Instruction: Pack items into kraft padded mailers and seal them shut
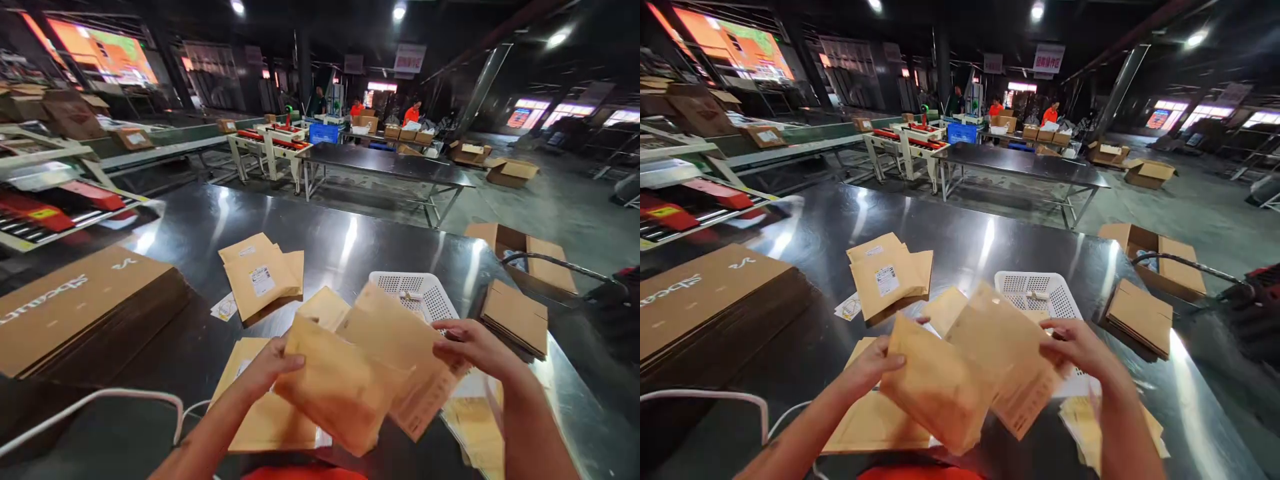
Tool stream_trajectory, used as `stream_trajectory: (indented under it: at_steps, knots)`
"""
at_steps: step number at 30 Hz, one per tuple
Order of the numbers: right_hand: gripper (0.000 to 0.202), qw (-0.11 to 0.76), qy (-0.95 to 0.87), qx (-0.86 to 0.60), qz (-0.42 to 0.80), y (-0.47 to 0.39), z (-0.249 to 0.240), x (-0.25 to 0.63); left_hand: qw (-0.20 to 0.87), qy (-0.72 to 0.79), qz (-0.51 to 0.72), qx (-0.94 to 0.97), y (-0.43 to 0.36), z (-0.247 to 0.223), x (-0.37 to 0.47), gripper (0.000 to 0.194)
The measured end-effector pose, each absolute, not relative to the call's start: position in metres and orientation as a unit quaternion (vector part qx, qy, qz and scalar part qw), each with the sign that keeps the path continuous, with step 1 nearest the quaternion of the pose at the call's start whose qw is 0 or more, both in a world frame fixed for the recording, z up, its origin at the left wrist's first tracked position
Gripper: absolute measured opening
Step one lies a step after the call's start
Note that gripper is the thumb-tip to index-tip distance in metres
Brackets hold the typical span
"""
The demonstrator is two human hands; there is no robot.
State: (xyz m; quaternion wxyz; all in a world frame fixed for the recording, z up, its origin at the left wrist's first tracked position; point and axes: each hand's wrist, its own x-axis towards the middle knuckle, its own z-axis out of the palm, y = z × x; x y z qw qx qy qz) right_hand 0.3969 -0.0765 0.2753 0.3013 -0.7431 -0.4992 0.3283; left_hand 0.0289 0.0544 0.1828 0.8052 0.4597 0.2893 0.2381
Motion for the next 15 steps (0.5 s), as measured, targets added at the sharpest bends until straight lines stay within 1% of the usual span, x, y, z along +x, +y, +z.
stream_trajectory:
  at_steps: [2, 4, 5, 7, 10, 12, 13, 15]
  knots:
    - [0.036, 0.270, -0.529, -0.674, 0.440, -0.055, 0.270, 0.367, 0.804, 0.293, 0.218, 0.469, 0.058, 0.192, 0.046, 0.048]
    - [0.028, 0.273, -0.545, -0.631, 0.480, -0.036, 0.252, 0.346, 0.801, 0.334, 0.191, 0.458, 0.057, 0.190, 0.052, 0.046]
    - [0.027, 0.291, -0.535, -0.623, 0.491, -0.029, 0.240, 0.339, 0.799, 0.356, 0.187, 0.447, 0.056, 0.186, 0.050, 0.046]
    - [0.035, 0.357, -0.464, -0.618, 0.525, -0.024, 0.211, 0.330, 0.795, 0.387, 0.200, 0.422, 0.051, 0.171, 0.039, 0.047]
    - [0.057, 0.479, -0.294, -0.567, 0.602, -0.034, 0.162, 0.316, 0.794, 0.432, 0.225, 0.363, 0.046, 0.149, 0.013, 0.049]
    - [0.069, 0.539, -0.227, -0.515, 0.626, -0.046, 0.133, 0.296, 0.788, 0.469, 0.242, 0.317, 0.046, 0.139, -0.001, 0.051]
    - [0.071, 0.552, -0.219, -0.500, 0.630, -0.052, 0.120, 0.283, 0.784, 0.482, 0.250, 0.302, 0.046, 0.137, -0.006, 0.051]
    - [0.067, 0.558, -0.236, -0.501, 0.618, -0.062, 0.102, 0.256, 0.766, 0.497, 0.269, 0.305, 0.048, 0.136, -0.012, 0.052]
